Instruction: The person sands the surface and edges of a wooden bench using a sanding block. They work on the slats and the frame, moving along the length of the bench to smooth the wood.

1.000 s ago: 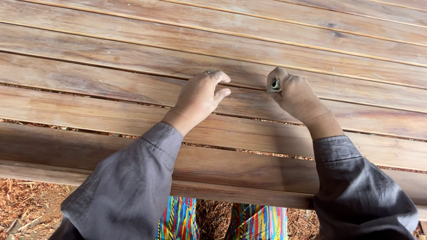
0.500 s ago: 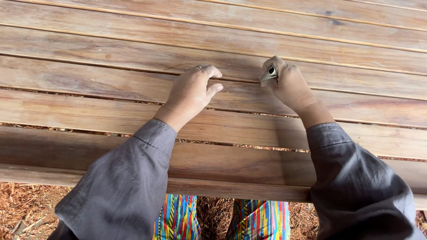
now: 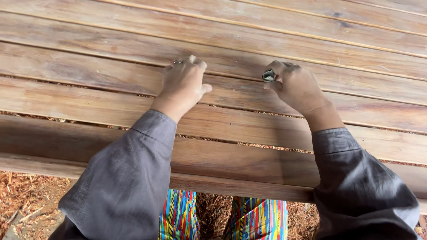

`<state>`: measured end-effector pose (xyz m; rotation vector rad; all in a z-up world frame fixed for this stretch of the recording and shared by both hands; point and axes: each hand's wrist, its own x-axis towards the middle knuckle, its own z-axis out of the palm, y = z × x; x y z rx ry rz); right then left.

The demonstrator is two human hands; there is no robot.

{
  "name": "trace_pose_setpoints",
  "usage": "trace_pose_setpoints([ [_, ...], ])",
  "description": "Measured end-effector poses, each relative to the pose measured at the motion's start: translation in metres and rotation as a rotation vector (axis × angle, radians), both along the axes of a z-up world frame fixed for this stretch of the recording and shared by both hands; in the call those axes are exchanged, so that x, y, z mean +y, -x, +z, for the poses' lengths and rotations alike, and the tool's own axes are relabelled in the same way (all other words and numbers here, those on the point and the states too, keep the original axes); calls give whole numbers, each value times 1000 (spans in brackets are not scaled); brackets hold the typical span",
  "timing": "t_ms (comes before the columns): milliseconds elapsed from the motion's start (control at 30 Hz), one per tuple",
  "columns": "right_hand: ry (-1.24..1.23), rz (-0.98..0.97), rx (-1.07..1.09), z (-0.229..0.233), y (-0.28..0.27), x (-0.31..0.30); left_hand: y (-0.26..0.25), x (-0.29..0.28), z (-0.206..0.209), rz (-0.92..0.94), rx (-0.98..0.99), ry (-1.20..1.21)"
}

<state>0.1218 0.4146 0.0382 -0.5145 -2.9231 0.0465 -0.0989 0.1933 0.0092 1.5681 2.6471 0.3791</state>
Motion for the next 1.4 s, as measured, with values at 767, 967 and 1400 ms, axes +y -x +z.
trace_pose_setpoints([
  [767,117,-262,-71,5,-80,90,46,-23,20,192,-257,304],
  [967,-418,-106,-44,-29,-87,107,47,-20,11,195,-198,318],
  [1400,-31,-147,-64,6,-47,54,62,-24,-4,123,-201,208],
])
